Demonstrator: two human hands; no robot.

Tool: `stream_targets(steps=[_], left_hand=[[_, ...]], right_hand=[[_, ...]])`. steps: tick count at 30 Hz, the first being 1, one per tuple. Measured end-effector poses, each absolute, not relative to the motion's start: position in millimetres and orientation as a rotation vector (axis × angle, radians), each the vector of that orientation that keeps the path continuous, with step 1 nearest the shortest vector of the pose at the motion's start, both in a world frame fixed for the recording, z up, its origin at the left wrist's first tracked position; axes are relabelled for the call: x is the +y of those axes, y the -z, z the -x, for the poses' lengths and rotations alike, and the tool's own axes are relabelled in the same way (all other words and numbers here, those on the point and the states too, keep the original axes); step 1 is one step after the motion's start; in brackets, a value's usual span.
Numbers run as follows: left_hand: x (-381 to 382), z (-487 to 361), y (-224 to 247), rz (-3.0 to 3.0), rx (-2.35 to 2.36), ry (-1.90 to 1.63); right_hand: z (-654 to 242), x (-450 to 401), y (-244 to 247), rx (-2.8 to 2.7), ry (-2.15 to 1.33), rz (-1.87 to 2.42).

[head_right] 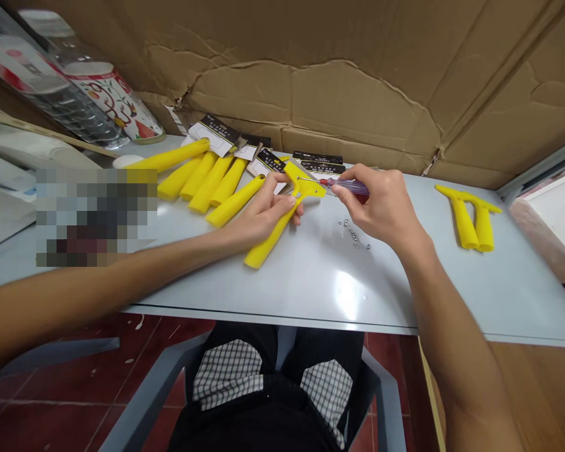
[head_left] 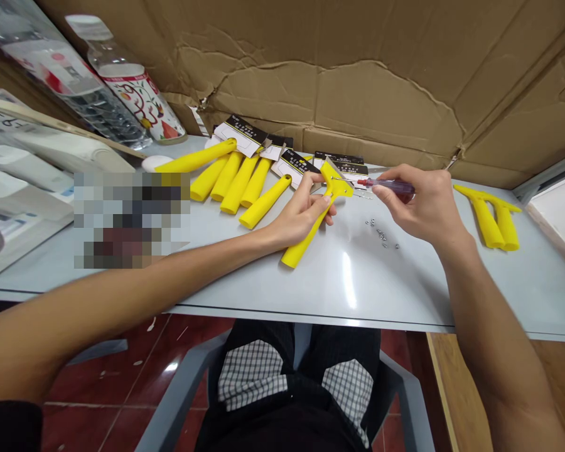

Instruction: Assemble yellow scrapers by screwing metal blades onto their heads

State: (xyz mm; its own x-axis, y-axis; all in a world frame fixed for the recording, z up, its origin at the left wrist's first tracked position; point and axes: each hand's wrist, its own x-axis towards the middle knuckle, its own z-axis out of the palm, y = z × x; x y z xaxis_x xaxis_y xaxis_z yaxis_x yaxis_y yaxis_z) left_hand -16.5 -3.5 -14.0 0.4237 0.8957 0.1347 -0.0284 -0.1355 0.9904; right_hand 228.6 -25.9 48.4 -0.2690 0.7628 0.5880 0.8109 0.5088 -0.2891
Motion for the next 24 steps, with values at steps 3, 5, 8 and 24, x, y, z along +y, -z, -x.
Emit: stream_targets(steps=[3, 5, 8, 24], left_hand=[[-4.2, 16.4, 14.0, -1.501, 0.817, -0.979], [-4.3, 16.4, 13.9, -1.513, 0.822, -0.978], [-3.6, 16.4, 14.4, -1.525, 0.821, -0.975], [-0.2, 14.6, 19.3, -1.540, 0.793, -0.947]], right_hand=[[-227.5, -25.3, -47.6, -2.075, 0.125, 1.342], [-226.8, -25.4, -47.9, -2.074, 0.124, 1.351], [-226.6, -26.4, -49.7, -2.095, 0.048, 1.304], [-230.6, -22.1, -43.9, -2.277, -0.165, 1.302]])
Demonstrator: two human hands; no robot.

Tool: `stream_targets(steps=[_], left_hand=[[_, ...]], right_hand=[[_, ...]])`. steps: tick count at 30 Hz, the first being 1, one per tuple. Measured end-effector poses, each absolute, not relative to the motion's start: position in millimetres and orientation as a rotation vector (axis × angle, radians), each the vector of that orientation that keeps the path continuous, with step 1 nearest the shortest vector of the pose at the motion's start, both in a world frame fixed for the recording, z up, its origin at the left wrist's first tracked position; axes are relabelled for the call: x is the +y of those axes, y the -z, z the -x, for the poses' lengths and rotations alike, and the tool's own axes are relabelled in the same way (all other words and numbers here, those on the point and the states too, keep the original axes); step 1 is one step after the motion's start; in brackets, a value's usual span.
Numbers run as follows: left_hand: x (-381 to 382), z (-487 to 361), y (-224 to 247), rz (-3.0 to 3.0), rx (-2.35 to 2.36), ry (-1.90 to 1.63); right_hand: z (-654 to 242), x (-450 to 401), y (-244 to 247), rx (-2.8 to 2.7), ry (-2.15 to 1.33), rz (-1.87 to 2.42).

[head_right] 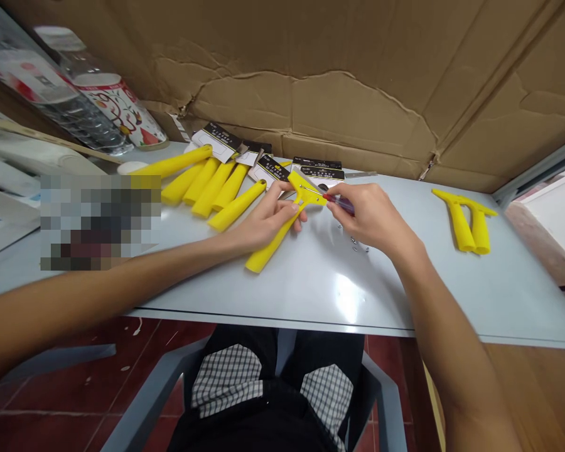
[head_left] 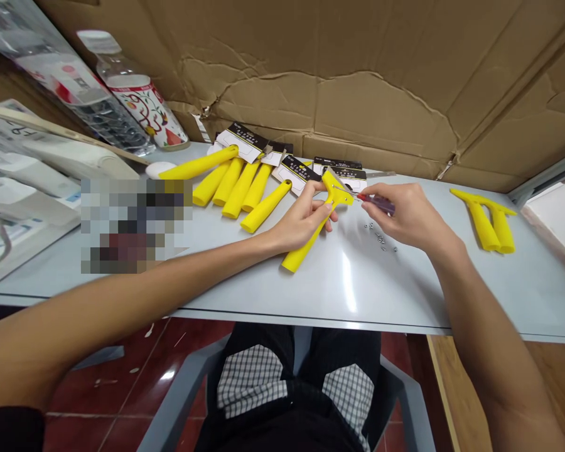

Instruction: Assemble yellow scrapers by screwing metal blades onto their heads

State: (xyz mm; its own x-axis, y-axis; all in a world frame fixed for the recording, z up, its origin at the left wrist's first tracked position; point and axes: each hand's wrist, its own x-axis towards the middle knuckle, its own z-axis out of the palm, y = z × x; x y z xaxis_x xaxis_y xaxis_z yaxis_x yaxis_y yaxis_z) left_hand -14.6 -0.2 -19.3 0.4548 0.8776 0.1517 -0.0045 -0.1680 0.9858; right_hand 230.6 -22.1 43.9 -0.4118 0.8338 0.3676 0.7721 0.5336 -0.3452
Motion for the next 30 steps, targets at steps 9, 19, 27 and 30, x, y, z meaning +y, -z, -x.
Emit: stream_targets(steps=[9, 19, 27, 30], left_hand=[[8, 15, 18, -1.430, 0.817, -0.961], [3, 15, 8, -1.378, 0.817, -0.959], [-1, 18, 7, -1.534, 0.823, -0.939], [0, 16, 9, -1.544, 0.794, -0.971]], right_hand=[[-251, -4, -40, -2.064, -0.405, 1.282], [-289, 18, -33, -1.913, -0.212, 1.799], [-298, 20, -29, -2.157, -0.326, 2.087], [-298, 19, -29, -2.095, -0.229, 2.073]])
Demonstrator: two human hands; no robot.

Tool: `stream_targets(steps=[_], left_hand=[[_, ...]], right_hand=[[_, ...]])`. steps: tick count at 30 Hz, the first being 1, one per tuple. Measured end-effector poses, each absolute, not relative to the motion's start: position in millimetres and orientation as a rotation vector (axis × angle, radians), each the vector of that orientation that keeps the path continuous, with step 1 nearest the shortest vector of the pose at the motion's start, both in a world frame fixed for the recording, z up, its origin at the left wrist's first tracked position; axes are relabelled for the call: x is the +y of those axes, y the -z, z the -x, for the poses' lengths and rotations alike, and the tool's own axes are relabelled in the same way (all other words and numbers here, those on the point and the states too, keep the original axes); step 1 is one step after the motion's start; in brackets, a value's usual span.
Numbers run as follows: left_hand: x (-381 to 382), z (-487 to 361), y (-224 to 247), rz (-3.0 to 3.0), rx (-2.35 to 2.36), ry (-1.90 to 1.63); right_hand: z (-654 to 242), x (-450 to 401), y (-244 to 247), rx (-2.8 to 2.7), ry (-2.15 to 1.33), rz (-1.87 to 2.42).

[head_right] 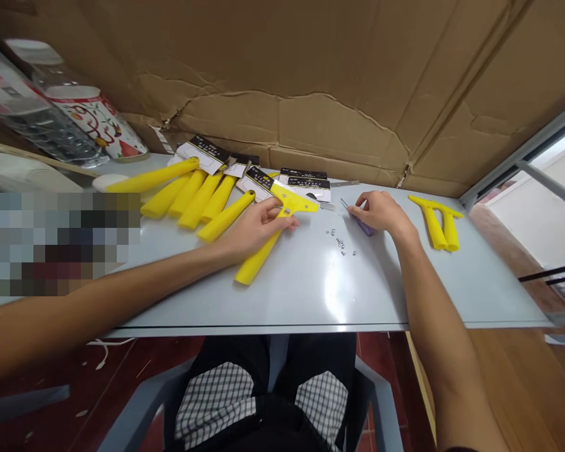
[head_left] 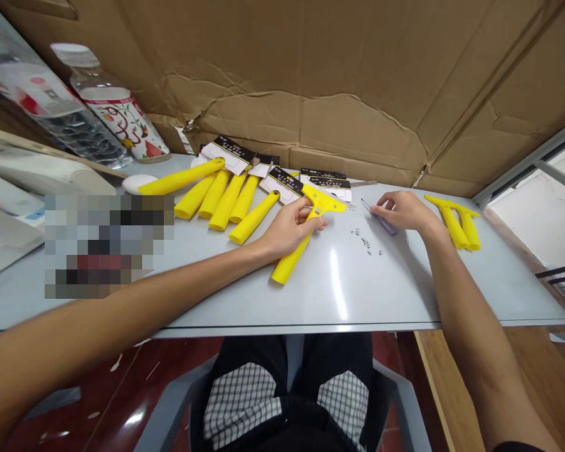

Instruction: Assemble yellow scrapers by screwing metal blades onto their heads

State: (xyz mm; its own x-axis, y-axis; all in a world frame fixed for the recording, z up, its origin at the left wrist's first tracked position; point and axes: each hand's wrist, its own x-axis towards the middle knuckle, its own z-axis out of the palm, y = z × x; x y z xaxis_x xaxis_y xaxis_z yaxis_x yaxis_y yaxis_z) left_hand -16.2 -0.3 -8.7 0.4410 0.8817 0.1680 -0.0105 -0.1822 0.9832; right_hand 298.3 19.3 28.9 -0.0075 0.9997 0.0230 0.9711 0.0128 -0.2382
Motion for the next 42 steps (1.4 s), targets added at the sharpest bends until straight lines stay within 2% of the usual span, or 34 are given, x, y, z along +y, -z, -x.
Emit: stream_targets(steps=[9, 18, 29, 33, 42], left_hand=[[2, 15, 12, -1.576, 0.937, -1.087], [-1, 10, 12, -1.457, 1.025, -1.112], [0, 13, 11, -1.358, 0.962, -1.062], [7, 8, 21, -1.208, 0.886, -1.176], [11, 10, 19, -0.920, 0.816, -1.292]], right_hand=[[-338, 44, -19, -1.461, 0.194, 1.944], [-379, 71, 33, -1.127, 0.123, 1.840], [-387, 78, 43, -1.138, 0.112, 1.779], [-382, 74, 39, -1.182, 0.127, 1.797], [-335, 62, 14, -1.575, -0.009, 1.770]])
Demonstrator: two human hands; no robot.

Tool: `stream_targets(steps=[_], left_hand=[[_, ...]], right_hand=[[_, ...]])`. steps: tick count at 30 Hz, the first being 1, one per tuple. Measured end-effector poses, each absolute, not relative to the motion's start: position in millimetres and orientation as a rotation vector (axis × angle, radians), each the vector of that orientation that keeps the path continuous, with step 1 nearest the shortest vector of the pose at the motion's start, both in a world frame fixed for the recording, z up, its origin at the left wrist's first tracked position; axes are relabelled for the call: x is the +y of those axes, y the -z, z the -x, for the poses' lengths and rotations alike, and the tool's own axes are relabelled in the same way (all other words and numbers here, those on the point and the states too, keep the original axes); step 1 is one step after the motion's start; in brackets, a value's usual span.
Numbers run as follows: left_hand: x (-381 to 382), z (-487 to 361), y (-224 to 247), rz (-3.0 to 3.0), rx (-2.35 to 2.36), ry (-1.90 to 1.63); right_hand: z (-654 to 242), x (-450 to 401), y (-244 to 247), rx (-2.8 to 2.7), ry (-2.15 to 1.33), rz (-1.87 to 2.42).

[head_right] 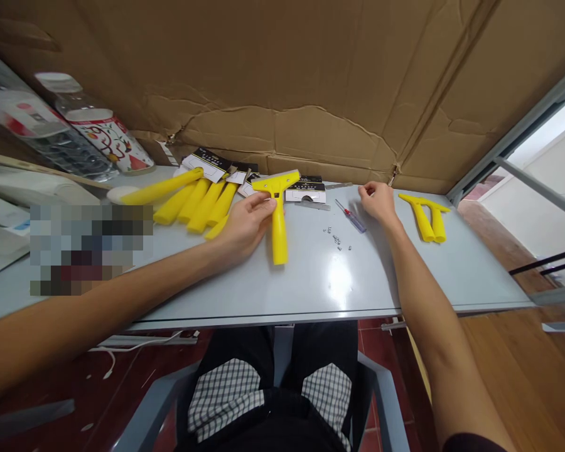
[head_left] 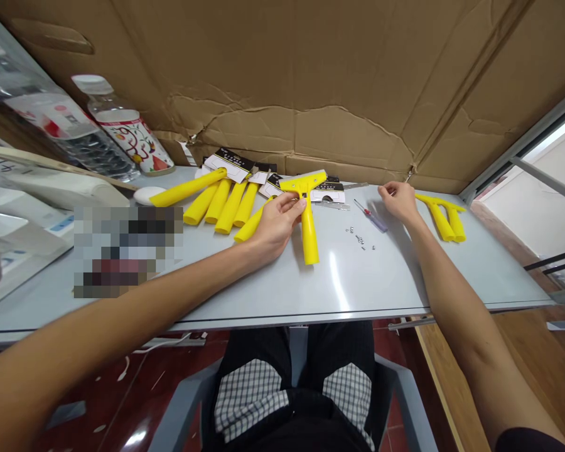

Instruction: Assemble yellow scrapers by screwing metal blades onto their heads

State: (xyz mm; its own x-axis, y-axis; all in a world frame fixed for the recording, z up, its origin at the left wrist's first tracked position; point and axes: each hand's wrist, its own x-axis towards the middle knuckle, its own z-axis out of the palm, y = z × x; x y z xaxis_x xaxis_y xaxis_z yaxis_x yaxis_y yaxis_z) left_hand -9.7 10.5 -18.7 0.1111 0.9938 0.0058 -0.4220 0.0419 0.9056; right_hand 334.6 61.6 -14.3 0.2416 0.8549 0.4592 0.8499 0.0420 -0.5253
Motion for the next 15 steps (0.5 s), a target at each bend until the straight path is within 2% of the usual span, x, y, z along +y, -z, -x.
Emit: stream_targets(steps=[7, 15], left_hand=[[9, 11, 22, -0.973, 0.864, -1.191], [9, 11, 24, -1.122, 0.966, -1.170]], right_hand=[[-269, 71, -2, -1.995, -0.271, 1.806], [-252, 85, 1, -2.130, -0.150, 1.872]])
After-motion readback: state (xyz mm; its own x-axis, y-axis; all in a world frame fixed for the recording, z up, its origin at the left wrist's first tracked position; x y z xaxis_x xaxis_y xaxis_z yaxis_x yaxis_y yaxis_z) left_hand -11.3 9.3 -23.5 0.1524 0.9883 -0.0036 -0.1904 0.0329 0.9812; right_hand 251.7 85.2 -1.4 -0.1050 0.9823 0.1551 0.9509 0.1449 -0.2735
